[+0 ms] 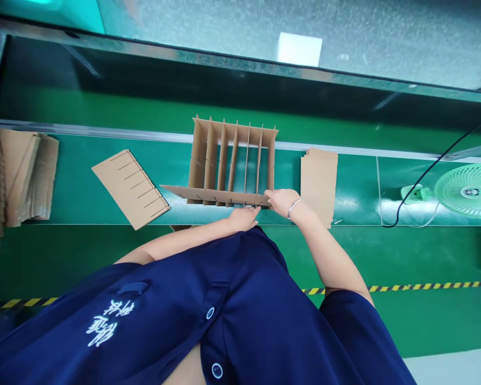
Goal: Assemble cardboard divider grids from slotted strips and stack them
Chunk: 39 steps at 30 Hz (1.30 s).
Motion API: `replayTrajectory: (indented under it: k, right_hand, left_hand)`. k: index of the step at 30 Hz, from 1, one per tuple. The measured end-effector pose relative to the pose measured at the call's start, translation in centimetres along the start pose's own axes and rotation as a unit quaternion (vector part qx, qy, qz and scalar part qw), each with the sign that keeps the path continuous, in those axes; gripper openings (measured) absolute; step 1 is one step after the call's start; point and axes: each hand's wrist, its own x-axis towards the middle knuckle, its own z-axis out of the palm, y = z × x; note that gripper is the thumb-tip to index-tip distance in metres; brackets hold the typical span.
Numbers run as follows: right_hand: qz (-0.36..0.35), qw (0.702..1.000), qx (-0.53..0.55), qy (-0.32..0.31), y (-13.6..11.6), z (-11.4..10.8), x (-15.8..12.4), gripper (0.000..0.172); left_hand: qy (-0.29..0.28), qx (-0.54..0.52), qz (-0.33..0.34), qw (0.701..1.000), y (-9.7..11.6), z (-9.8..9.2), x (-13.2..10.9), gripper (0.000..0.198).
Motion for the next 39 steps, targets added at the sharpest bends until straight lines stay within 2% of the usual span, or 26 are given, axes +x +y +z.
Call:
replayTrajectory:
  k: [5,10,16,23,29,34,39]
  right_hand:
    - [-0.001,1.000,0.007,0.003,-0.2,0.2,0.1,0.025]
    - [-0.003,1.000,0.029,0.006,0.0,0.4,0.0,0.025]
    - [-0.062,0.994,0.074,0.055,-0.6,0.1,0.1,0.034]
    - [-0.053,0.998,0.023,0.013,-1.7,0.3,1.2,0.029]
    - [-0.058,0.998,0.012,0.011,-2.0,0.6,1.8,0.027]
    - [-0.065,0.998,0.020,-0.017,-2.6,0.9,1.8,0.028]
    - [-0.106,0.992,0.039,0.052,-5.1,-0.1,2.4,0.038]
  left_hand:
    - [0.010,0.008,0.012,1.000,0.0,0.2,0.4,0.045]
    - [0.006,0.002,0.018,1.000,-0.1,0.5,0.5,0.054]
    - [-0.001,-0.007,0.059,0.998,-1.0,-0.1,-1.0,0.049]
    - [0.061,0.015,-0.043,0.997,-2.6,-0.9,-3.4,0.044]
    - [0.048,0.013,-0.044,0.998,-2.9,-0.4,-3.2,0.048]
    - [0.049,-0.001,-0.043,0.998,-3.0,-0.4,-3.1,0.048]
    - [0.051,-0.054,-0.012,0.997,-4.3,-0.5,-5.1,0.039]
